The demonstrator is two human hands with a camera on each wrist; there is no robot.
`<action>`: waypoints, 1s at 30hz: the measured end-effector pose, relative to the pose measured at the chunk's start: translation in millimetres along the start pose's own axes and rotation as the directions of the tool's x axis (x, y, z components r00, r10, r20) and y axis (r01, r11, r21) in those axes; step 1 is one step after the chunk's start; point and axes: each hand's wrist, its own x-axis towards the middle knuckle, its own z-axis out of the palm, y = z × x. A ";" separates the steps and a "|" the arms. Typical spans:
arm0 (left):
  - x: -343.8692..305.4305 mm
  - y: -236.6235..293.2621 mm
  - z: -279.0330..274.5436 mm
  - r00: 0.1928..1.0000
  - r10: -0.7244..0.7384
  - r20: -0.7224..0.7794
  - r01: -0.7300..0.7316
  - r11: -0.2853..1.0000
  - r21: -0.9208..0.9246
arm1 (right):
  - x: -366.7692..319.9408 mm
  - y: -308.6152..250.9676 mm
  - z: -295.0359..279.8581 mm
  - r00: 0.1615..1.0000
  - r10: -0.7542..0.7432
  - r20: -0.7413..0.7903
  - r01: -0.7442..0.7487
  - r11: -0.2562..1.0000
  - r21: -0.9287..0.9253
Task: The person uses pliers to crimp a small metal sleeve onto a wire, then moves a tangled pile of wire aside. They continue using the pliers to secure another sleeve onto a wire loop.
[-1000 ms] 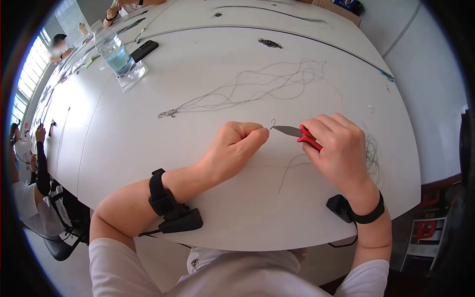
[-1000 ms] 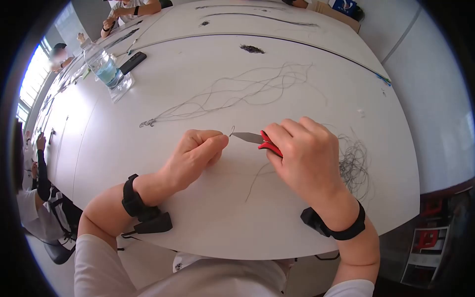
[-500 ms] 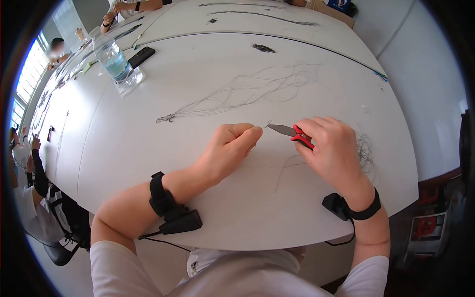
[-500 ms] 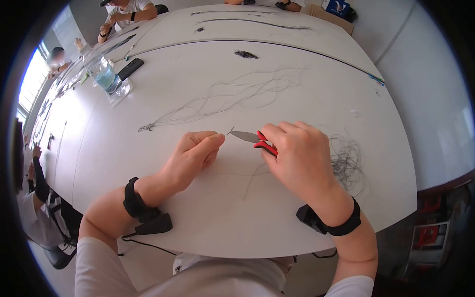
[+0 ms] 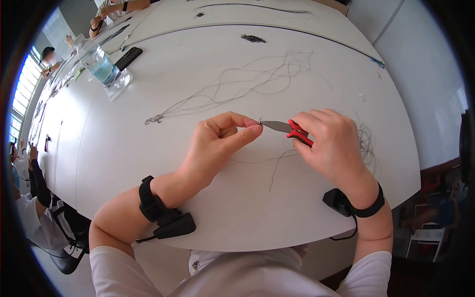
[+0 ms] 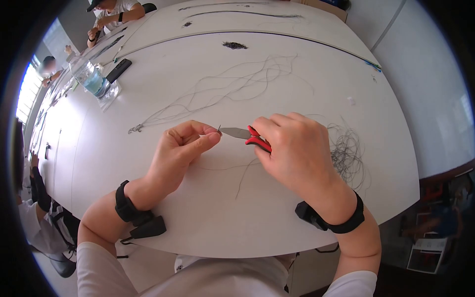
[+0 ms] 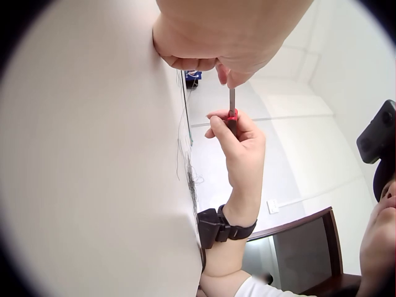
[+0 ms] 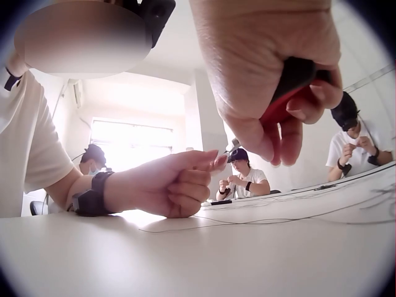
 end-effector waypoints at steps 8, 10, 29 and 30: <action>-2.3 3.6 -1.5 1.000 -0.014 0.027 0.014 1.000 -0.011 | 2.8 5.1 0.2 0.993 0.072 -0.097 -0.061 0.991 0.116; 0.1 -3.6 -1.9 0.999 0.004 0.040 -0.004 1.000 0.015 | 4.7 1.5 1.4 0.994 0.095 -0.061 -0.074 0.957 0.280; 0.7 -7.1 0.0 0.993 0.060 0.104 -0.075 0.986 0.146 | 3.6 -5.7 8.6 0.988 0.057 0.145 -0.134 0.781 0.610; 0.8 -7.6 -0.3 0.993 0.060 0.104 -0.075 0.986 0.146 | 3.4 -5.5 8.4 0.986 0.056 0.156 -0.139 0.788 0.599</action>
